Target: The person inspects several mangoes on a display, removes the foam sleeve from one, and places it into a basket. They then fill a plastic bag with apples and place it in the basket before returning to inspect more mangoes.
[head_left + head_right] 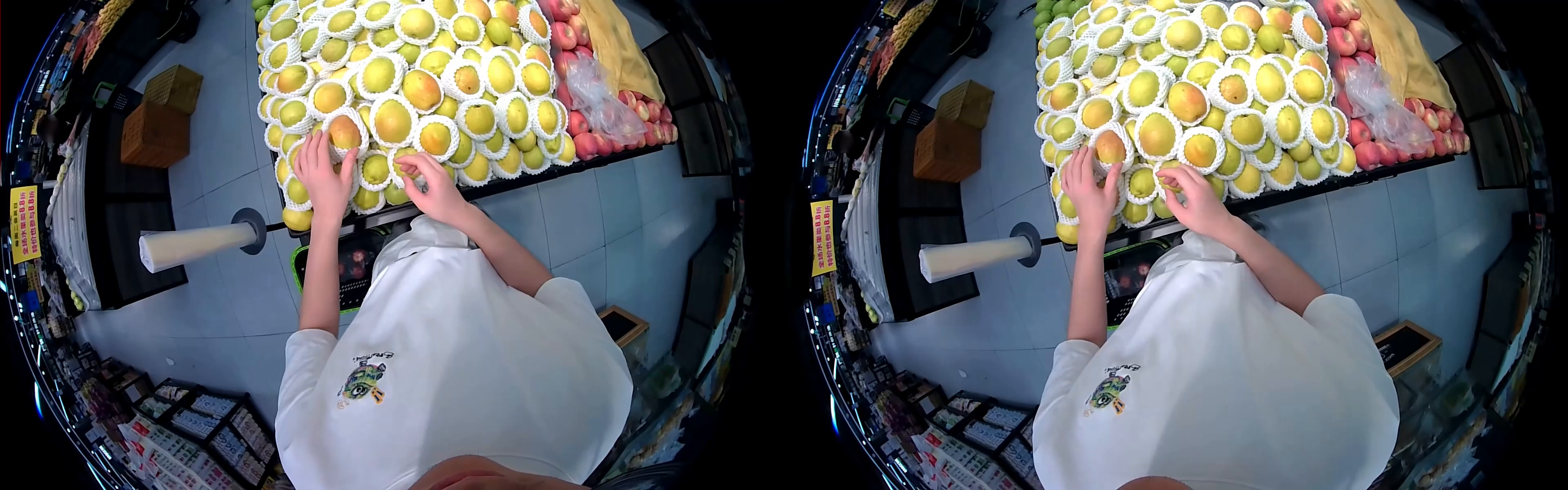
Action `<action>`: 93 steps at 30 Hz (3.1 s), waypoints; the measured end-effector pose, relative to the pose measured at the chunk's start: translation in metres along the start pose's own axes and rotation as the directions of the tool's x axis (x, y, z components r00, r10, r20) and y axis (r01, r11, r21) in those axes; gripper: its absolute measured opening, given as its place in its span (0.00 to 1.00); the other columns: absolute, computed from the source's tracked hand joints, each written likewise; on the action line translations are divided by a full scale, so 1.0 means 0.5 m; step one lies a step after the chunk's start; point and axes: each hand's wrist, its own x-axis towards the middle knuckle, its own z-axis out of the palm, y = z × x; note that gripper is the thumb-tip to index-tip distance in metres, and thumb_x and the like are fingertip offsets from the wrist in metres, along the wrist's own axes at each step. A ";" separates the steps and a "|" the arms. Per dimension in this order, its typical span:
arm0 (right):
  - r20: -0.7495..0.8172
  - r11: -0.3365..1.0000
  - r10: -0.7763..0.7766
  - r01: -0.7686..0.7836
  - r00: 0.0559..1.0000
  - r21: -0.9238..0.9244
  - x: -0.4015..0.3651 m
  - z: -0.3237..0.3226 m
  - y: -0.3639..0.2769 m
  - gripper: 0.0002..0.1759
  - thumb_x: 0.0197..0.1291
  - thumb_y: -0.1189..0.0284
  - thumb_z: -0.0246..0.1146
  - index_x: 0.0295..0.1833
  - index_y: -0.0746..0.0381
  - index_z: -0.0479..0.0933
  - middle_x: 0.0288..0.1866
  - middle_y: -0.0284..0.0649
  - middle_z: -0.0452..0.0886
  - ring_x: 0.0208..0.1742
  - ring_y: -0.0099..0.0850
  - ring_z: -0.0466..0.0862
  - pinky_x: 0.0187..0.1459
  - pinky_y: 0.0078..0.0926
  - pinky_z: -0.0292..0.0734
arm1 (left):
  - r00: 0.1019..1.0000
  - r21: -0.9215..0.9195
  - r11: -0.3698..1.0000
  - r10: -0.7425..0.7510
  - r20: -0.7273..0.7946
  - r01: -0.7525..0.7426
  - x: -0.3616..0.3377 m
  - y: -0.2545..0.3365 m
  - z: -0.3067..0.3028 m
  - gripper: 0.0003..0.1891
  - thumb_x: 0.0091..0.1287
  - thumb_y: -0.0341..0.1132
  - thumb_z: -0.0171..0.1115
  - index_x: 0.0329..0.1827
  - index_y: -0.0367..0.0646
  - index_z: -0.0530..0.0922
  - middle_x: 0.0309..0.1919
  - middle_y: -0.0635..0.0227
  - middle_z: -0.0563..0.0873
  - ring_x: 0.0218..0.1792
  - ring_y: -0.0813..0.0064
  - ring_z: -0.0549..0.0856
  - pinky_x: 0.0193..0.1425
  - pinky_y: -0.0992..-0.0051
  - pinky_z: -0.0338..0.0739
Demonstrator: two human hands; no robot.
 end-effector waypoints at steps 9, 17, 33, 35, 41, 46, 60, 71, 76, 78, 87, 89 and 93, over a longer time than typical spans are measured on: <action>-0.049 1.000 -0.006 0.007 0.999 0.028 -0.026 -0.003 0.020 0.17 0.65 0.87 0.64 0.59 0.66 0.79 0.48 0.42 0.83 0.46 0.30 0.85 0.50 0.27 0.80 | 0.993 -0.038 0.996 -0.084 -0.077 0.082 -0.021 0.016 0.016 0.37 0.59 0.45 0.82 0.69 0.38 0.78 0.61 0.56 0.84 0.69 0.51 0.79 0.74 0.53 0.67; -0.114 1.000 -0.031 0.031 0.993 -0.001 -0.028 -0.006 0.019 0.16 0.66 0.86 0.64 0.57 0.65 0.80 0.43 0.40 0.82 0.43 0.31 0.85 0.46 0.27 0.80 | 0.959 0.021 1.000 -0.008 0.285 0.002 0.080 0.018 -0.006 0.49 0.53 0.50 0.83 0.77 0.43 0.70 0.66 0.50 0.78 0.67 0.48 0.76 0.72 0.51 0.65; -0.241 1.000 0.005 -0.007 0.970 -0.006 -0.030 -0.040 0.042 0.14 0.66 0.85 0.63 0.56 0.65 0.81 0.45 0.40 0.84 0.43 0.30 0.85 0.48 0.27 0.81 | 0.980 -0.109 0.990 -0.069 0.185 0.090 0.070 0.043 0.022 0.54 0.48 0.49 0.80 0.79 0.37 0.67 0.62 0.46 0.82 0.64 0.49 0.80 0.70 0.51 0.68; -0.274 0.999 0.038 -0.044 0.961 -0.018 -0.034 -0.042 0.056 0.14 0.66 0.85 0.63 0.55 0.65 0.81 0.45 0.41 0.84 0.43 0.30 0.85 0.48 0.27 0.81 | 0.986 -0.068 0.995 -0.068 0.154 0.079 0.067 0.039 0.029 0.54 0.49 0.53 0.80 0.78 0.37 0.68 0.59 0.48 0.84 0.61 0.51 0.81 0.66 0.52 0.69; -0.250 0.997 0.072 -0.079 0.965 -0.018 -0.034 -0.046 0.066 0.14 0.68 0.86 0.63 0.57 0.65 0.80 0.46 0.38 0.86 0.48 0.26 0.87 0.52 0.25 0.81 | 0.975 0.048 0.999 0.001 0.223 -0.012 0.051 0.034 0.010 0.53 0.48 0.59 0.82 0.75 0.38 0.72 0.52 0.51 0.86 0.55 0.53 0.83 0.61 0.55 0.69; -0.281 0.999 0.043 -0.045 0.959 -0.002 -0.027 -0.043 0.057 0.14 0.65 0.86 0.63 0.55 0.65 0.81 0.45 0.40 0.85 0.44 0.29 0.86 0.48 0.26 0.81 | 0.981 -0.045 0.999 -0.006 0.195 0.015 0.057 0.030 0.006 0.52 0.48 0.60 0.82 0.73 0.39 0.74 0.52 0.53 0.86 0.55 0.55 0.83 0.61 0.57 0.68; -0.262 0.999 0.041 -0.048 0.964 -0.020 -0.025 -0.041 0.060 0.15 0.65 0.87 0.63 0.56 0.65 0.81 0.45 0.39 0.85 0.43 0.28 0.86 0.47 0.25 0.81 | 0.987 0.131 0.989 0.048 0.151 -0.068 0.009 0.046 0.004 0.49 0.61 0.65 0.74 0.72 0.31 0.73 0.58 0.53 0.84 0.63 0.55 0.80 0.68 0.53 0.66; -0.249 0.999 0.039 -0.043 0.968 -0.011 -0.027 -0.042 0.053 0.16 0.66 0.86 0.64 0.57 0.64 0.81 0.44 0.39 0.85 0.43 0.27 0.85 0.48 0.24 0.81 | 0.943 -0.090 0.995 0.073 0.325 -0.046 0.221 -0.065 -0.002 0.37 0.62 0.27 0.68 0.79 0.53 0.73 0.75 0.60 0.76 0.77 0.55 0.72 0.79 0.52 0.66; -0.257 0.998 0.058 -0.057 0.965 0.015 -0.034 -0.040 0.063 0.15 0.66 0.86 0.64 0.57 0.64 0.82 0.45 0.39 0.85 0.44 0.28 0.86 0.49 0.25 0.81 | 0.745 -0.025 0.984 0.148 0.651 -0.174 0.306 -0.061 0.037 0.45 0.49 0.20 0.72 0.77 0.57 0.75 0.71 0.60 0.80 0.71 0.54 0.77 0.79 0.56 0.70; -0.278 0.997 0.072 -0.061 0.958 0.048 -0.038 -0.044 0.068 0.15 0.66 0.86 0.65 0.57 0.64 0.82 0.45 0.39 0.85 0.45 0.28 0.86 0.49 0.25 0.81 | 0.674 -0.094 0.993 0.118 0.729 -0.072 0.333 -0.055 0.023 0.47 0.48 0.19 0.73 0.77 0.57 0.75 0.71 0.60 0.79 0.69 0.54 0.78 0.77 0.59 0.73; -0.282 0.997 0.074 -0.068 0.956 0.033 -0.041 -0.058 0.073 0.14 0.66 0.86 0.65 0.56 0.65 0.81 0.45 0.39 0.85 0.46 0.28 0.87 0.48 0.25 0.81 | 0.575 -0.248 0.968 0.176 0.799 0.048 0.313 -0.056 0.004 0.49 0.50 0.17 0.73 0.80 0.56 0.70 0.69 0.56 0.80 0.69 0.55 0.79 0.74 0.65 0.79; -0.280 0.998 0.067 -0.063 0.957 0.024 -0.042 -0.058 0.073 0.14 0.66 0.86 0.65 0.56 0.65 0.81 0.45 0.40 0.85 0.45 0.28 0.86 0.48 0.25 0.81 | 0.564 -0.248 0.967 0.172 0.808 0.061 0.303 -0.074 0.009 0.50 0.51 0.17 0.73 0.82 0.56 0.69 0.71 0.56 0.79 0.71 0.56 0.78 0.75 0.65 0.78; -0.278 0.998 0.068 -0.065 0.958 0.017 -0.044 -0.055 0.076 0.14 0.66 0.86 0.64 0.56 0.66 0.81 0.45 0.40 0.85 0.46 0.28 0.86 0.48 0.25 0.81 | 0.644 -0.339 0.929 0.168 0.746 0.151 0.287 -0.096 0.006 0.53 0.51 0.18 0.74 0.84 0.54 0.65 0.74 0.56 0.77 0.70 0.58 0.80 0.75 0.65 0.78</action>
